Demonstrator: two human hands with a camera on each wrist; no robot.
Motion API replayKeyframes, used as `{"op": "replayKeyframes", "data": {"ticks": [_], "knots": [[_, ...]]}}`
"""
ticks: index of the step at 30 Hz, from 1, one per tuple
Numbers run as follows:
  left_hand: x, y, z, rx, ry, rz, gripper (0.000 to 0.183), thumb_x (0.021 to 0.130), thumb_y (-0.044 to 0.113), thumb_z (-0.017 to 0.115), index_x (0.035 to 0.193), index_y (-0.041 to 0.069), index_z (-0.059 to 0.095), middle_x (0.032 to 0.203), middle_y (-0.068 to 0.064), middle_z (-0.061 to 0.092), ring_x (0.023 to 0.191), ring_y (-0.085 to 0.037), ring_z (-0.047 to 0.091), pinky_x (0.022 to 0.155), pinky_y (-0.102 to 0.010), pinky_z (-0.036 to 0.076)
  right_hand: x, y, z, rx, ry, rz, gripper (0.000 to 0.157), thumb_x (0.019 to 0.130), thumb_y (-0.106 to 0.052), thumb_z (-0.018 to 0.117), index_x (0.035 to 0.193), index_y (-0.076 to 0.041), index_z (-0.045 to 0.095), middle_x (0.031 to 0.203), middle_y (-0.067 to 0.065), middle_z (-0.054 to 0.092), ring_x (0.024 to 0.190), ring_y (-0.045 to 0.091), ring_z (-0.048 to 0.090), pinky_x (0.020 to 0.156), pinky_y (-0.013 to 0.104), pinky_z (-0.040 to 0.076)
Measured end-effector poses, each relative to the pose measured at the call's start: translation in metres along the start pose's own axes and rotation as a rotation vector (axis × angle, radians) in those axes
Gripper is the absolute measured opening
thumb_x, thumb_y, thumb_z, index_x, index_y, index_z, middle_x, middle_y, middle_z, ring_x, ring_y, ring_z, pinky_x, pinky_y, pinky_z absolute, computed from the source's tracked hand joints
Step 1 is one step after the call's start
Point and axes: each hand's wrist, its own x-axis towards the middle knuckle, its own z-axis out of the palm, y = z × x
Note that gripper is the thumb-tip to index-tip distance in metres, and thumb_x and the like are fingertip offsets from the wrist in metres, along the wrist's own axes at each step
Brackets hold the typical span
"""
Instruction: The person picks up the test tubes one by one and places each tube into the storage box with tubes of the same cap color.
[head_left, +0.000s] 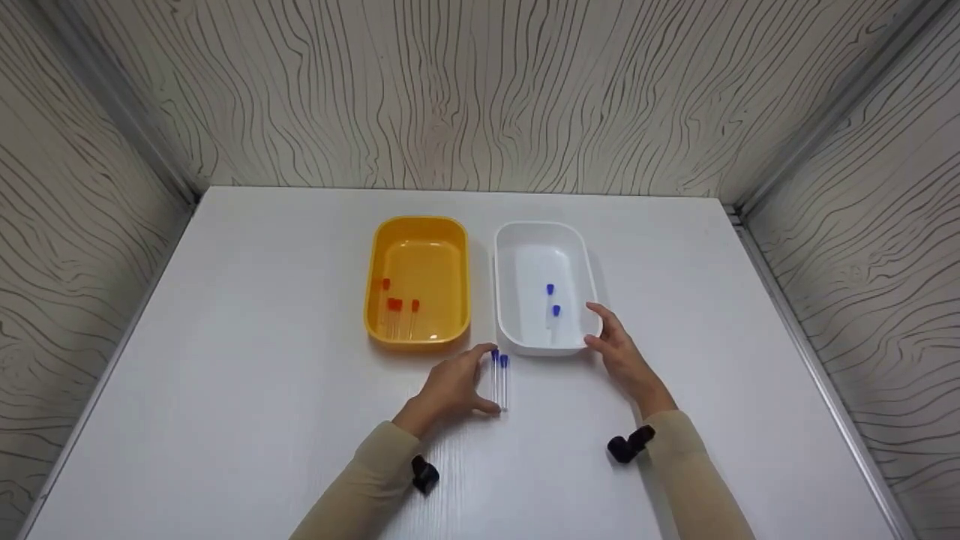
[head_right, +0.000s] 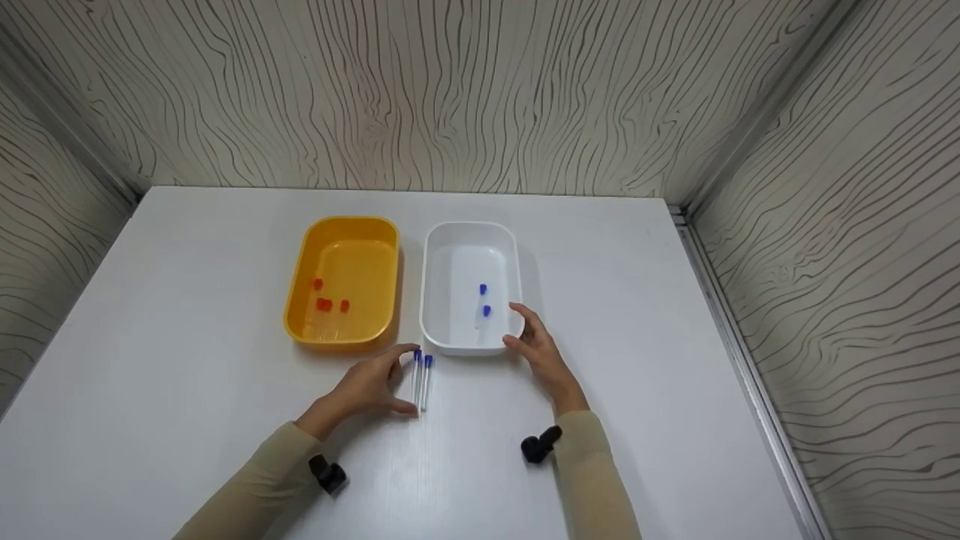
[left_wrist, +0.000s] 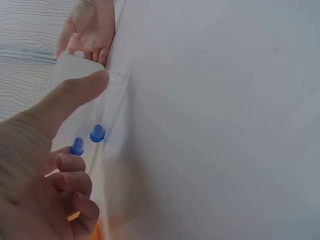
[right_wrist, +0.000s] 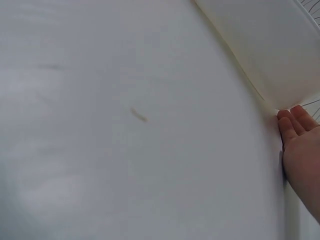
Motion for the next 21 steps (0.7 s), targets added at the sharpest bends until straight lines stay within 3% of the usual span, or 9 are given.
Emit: {"op": "replayKeyframes", "data": {"ticks": [9,17,21], "knots": [[-0.002,0.011,-0.016,-0.044,0.001,-0.008,0.093,0.063,0.036,0.090,0.143,0.025,0.042,0.098,-0.006,0.063,0.080,-0.016,0.050,0.076,-0.028,0.051,-0.001,0.000,-0.001,-0.039,0.014,0.014,0.063,0.098,-0.005,0.048,0.153,-0.010,0.017,0.165,0.010,-0.012,0.151,0.030,-0.019,0.123,0.054,-0.009],[-0.004,0.023,-0.029,-0.073,0.020,0.072,0.092,0.064,0.034,0.090,0.142,0.025,0.043,0.099,-0.015,0.062,0.076,-0.014,0.045,0.064,-0.020,0.039,-0.001,0.000,0.000,-0.027,0.021,0.015,0.063,0.098,-0.004,0.048,0.153,-0.012,0.019,0.165,0.009,-0.009,0.152,0.029,-0.015,0.124,0.052,-0.006],[-0.004,0.031,-0.036,-0.079,0.023,0.095,0.091,0.064,0.035,0.089,0.143,0.027,0.042,0.101,-0.015,0.063,0.077,-0.014,0.046,0.065,-0.019,0.041,-0.001,0.000,0.000,-0.046,0.012,0.003,0.063,0.098,-0.005,0.049,0.153,-0.010,0.018,0.165,0.009,-0.011,0.152,0.029,-0.018,0.124,0.053,-0.007]]}}
